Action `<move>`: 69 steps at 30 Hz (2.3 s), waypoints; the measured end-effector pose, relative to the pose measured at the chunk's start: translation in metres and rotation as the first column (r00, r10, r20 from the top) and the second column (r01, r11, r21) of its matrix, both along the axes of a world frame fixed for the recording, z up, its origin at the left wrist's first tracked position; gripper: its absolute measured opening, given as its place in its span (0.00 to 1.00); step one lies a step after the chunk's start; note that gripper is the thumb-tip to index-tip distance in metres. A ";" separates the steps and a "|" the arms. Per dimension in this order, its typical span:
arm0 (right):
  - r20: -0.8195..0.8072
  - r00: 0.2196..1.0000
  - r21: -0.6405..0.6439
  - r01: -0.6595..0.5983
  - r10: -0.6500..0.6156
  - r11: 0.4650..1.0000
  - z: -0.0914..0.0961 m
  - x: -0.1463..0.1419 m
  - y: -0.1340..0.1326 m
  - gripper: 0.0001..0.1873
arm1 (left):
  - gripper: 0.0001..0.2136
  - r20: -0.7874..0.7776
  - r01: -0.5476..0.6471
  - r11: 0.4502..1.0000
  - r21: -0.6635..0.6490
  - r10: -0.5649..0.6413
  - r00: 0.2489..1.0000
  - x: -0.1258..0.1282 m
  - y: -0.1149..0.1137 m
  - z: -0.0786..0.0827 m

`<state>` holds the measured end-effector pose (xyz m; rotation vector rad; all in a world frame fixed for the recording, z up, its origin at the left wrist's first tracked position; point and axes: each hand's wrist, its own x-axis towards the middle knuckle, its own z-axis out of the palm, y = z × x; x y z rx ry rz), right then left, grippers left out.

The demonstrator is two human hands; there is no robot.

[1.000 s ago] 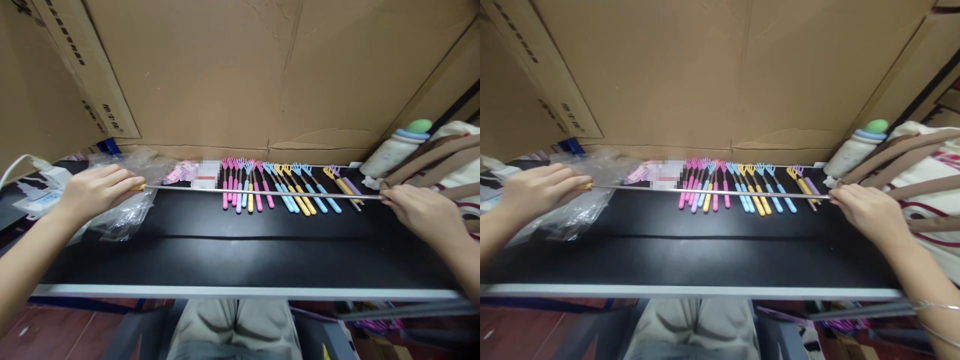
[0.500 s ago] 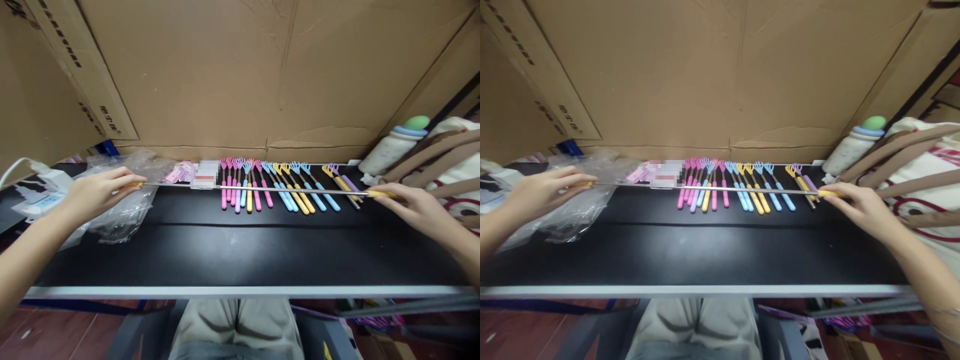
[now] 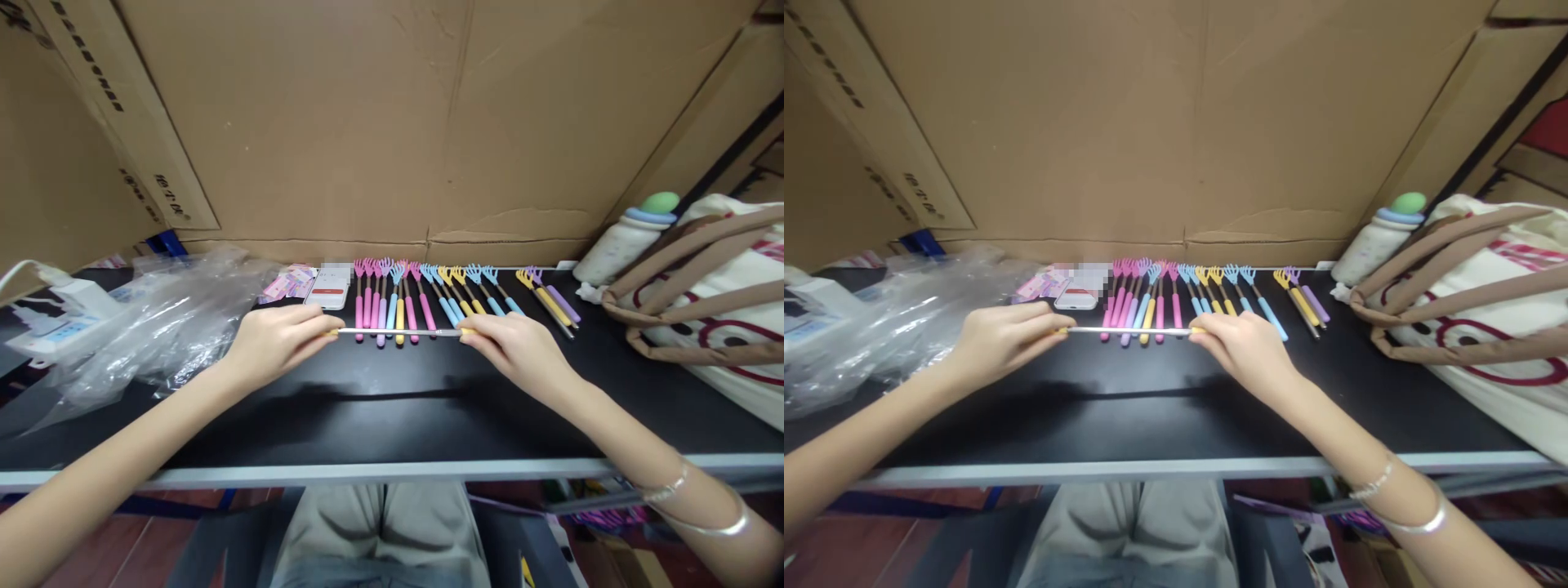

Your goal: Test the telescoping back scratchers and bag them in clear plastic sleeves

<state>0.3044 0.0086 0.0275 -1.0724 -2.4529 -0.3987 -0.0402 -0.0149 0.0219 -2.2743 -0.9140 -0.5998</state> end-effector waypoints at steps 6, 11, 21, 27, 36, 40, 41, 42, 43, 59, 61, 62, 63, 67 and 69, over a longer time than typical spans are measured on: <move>-0.047 0.999 0.026 0.015 -0.014 1.000 0.005 -0.003 -0.008 0.19 | 0.12 0.098 -0.068 0.997 0.041 0.063 0.993 0.005 -0.004 0.007; -0.037 0.999 -0.068 0.034 -0.037 0.997 0.007 -0.004 -0.012 0.20 | 0.13 0.147 -0.041 0.999 -0.024 0.044 0.988 0.013 -0.008 0.005; 0.087 0.994 -0.299 0.092 -0.068 0.950 0.020 -0.051 -0.014 0.19 | 0.14 0.188 -0.007 1.000 0.021 0.003 0.982 0.053 -0.004 -0.005; 0.123 0.991 -0.244 0.081 -0.052 0.967 0.009 -0.063 -0.015 0.18 | 0.15 0.166 -0.028 0.999 0.046 0.020 0.986 0.061 -0.005 -0.013; 0.096 0.992 -0.025 -0.078 0.080 0.997 0.000 -0.052 -0.001 0.20 | 0.10 -0.043 -0.051 0.989 0.141 0.057 0.997 0.057 -0.001 0.008; 0.165 0.979 0.088 -0.136 0.120 0.987 -0.002 -0.048 0.002 0.20 | 0.11 -0.144 0.007 0.975 0.223 0.026 0.989 0.056 0.002 0.008; 0.184 0.976 0.110 -0.142 0.120 0.984 -0.002 -0.046 0.003 0.20 | 0.11 -0.157 0.010 0.974 0.224 0.026 0.987 0.054 0.003 0.008; 0.196 0.974 0.141 -0.142 0.113 0.980 -0.002 -0.042 0.004 0.19 | 0.10 -0.166 0.003 0.975 0.223 0.035 0.985 0.051 0.003 0.008; 0.202 0.974 0.178 -0.137 0.100 0.974 -0.002 -0.037 0.006 0.19 | 0.10 -0.173 -0.012 0.974 0.225 0.052 0.983 0.047 0.003 0.009; 0.242 0.913 0.349 0.234 -0.329 0.907 0.000 0.133 0.034 0.23 | 0.15 -0.283 -0.281 0.935 0.217 0.336 0.898 -0.091 -0.003 0.009; 0.259 0.926 0.299 0.194 -0.275 0.934 -0.002 0.142 0.036 0.24 | 0.17 -0.263 -0.302 0.938 0.167 0.338 0.904 -0.092 -0.002 0.006; 0.250 0.936 0.276 0.175 -0.247 0.945 -0.003 0.145 0.037 0.24 | 0.18 -0.240 -0.299 0.943 0.146 0.327 0.914 -0.092 -0.001 0.005; 0.233 0.948 0.247 0.157 -0.216 0.956 -0.004 0.147 0.038 0.24 | 0.18 -0.213 -0.287 0.950 0.126 0.308 0.927 -0.091 0.000 0.004; 0.101 0.986 0.112 0.123 -0.134 0.986 -0.010 0.153 0.040 0.21 | 0.14 -0.111 -0.214 0.976 0.047 0.218 0.970 -0.091 0.003 0.004; 0.044 0.992 0.032 0.119 -0.120 0.992 -0.013 0.155 0.040 0.20 | 0.12 -0.063 -0.205 0.979 0.000 0.204 0.977 -0.093 0.003 0.004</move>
